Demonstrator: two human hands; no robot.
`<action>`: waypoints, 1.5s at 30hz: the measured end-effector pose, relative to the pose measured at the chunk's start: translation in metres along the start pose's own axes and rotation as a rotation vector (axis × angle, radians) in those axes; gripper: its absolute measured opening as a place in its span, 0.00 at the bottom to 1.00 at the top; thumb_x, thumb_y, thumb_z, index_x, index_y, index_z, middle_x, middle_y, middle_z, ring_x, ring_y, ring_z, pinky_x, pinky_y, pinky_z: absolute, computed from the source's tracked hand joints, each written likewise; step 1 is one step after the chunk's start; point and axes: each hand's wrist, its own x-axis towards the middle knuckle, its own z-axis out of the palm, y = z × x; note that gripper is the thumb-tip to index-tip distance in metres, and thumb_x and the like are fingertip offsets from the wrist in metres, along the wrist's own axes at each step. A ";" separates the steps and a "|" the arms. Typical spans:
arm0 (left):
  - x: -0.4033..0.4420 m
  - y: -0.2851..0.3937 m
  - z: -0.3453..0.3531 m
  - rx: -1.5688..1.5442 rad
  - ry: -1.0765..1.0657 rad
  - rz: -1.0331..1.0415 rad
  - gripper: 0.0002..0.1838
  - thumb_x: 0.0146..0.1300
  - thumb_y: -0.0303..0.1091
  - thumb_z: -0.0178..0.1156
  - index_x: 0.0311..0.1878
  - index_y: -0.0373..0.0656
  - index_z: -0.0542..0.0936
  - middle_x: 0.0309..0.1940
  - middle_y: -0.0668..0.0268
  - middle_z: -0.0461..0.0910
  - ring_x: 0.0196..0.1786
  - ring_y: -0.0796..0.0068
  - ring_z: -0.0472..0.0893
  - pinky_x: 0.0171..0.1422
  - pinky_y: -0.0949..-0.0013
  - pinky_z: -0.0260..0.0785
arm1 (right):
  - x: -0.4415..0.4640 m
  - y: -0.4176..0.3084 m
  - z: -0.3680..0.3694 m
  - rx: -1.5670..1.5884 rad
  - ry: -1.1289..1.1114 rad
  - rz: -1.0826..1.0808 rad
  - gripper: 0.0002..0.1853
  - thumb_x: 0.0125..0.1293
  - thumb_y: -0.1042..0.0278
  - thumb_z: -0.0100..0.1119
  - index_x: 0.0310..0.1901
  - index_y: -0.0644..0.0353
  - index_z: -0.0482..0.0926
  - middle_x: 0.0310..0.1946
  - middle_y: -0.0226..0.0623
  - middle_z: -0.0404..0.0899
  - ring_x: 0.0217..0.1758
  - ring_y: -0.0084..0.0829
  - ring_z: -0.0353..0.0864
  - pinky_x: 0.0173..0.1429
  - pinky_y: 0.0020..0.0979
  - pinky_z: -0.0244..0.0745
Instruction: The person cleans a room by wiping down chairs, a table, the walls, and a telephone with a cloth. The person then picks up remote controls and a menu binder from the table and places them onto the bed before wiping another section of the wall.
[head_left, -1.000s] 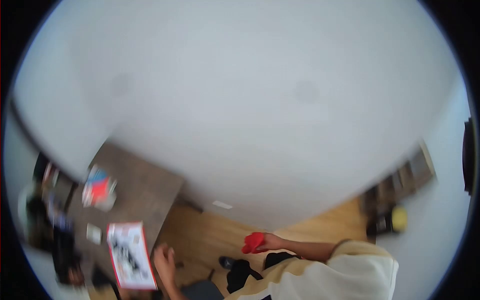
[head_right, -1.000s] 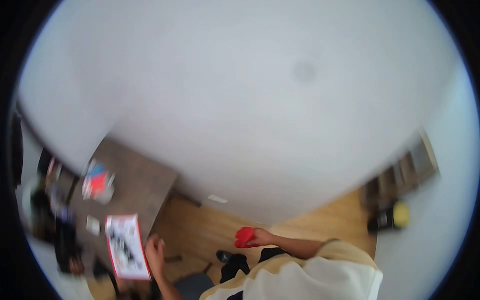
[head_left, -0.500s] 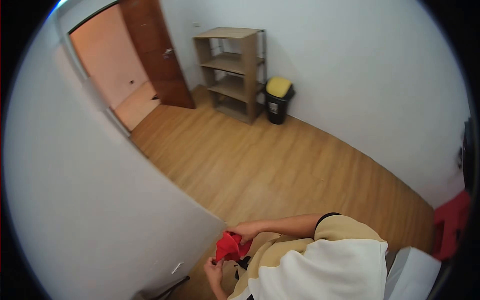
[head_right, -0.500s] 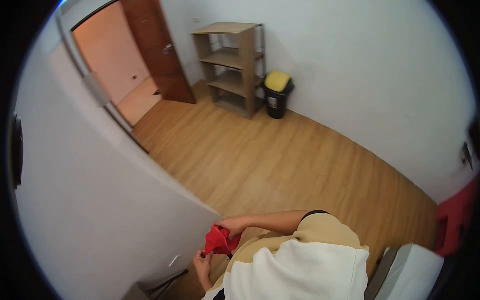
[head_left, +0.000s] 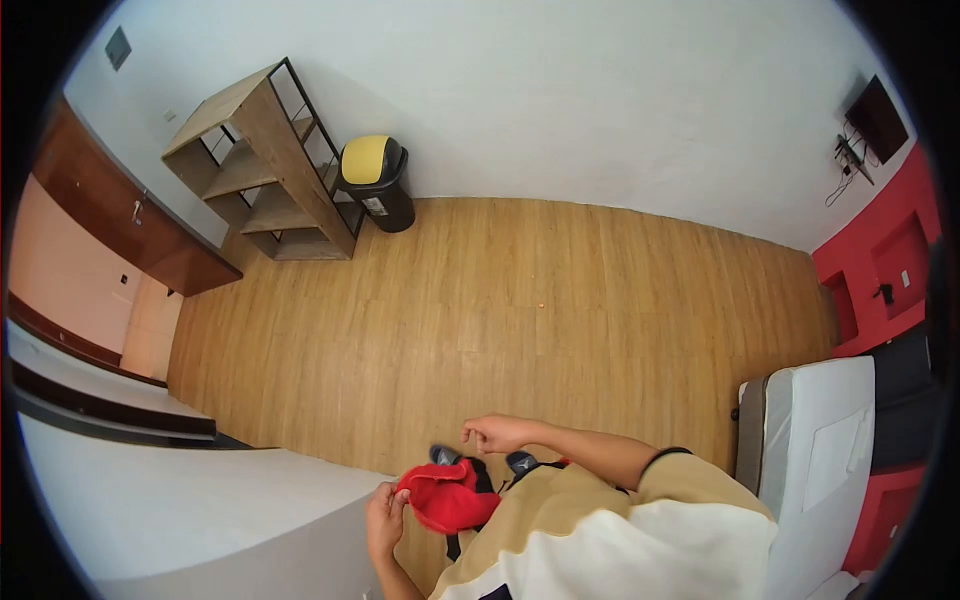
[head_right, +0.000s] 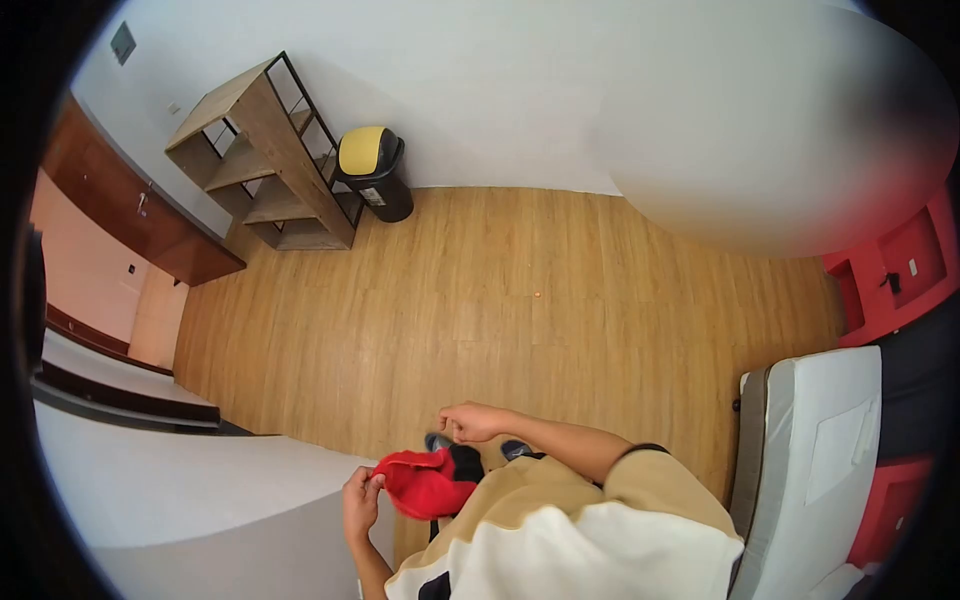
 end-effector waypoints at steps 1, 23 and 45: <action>0.012 -0.006 -0.001 -0.514 -0.066 -0.145 0.10 0.66 0.33 0.59 0.33 0.37 0.74 0.30 0.62 0.79 0.37 0.68 0.81 0.41 0.63 0.72 | -0.002 0.004 -0.005 0.397 0.065 -0.032 0.17 0.57 0.76 0.57 0.50 0.62 0.74 0.28 0.36 0.80 0.36 0.31 0.81 0.39 0.30 0.74; 0.426 0.046 -0.019 -1.343 -0.337 0.222 0.10 0.70 0.35 0.57 0.38 0.42 0.68 0.32 0.71 0.74 0.37 0.84 0.71 0.44 0.77 0.65 | 0.072 0.028 -0.178 -0.144 0.904 0.351 0.26 0.58 0.69 0.62 0.60 0.51 0.72 0.56 0.36 0.75 0.64 0.43 0.68 0.61 0.48 0.64; 0.693 0.151 0.076 -1.467 -0.349 -0.436 0.14 0.67 0.40 0.60 0.48 0.41 0.74 0.42 0.62 0.80 0.44 0.72 0.80 0.49 0.69 0.72 | 0.107 0.192 -0.523 0.799 0.882 0.123 0.15 0.65 0.64 0.61 0.48 0.66 0.77 0.43 0.35 0.79 0.44 0.26 0.78 0.52 0.30 0.72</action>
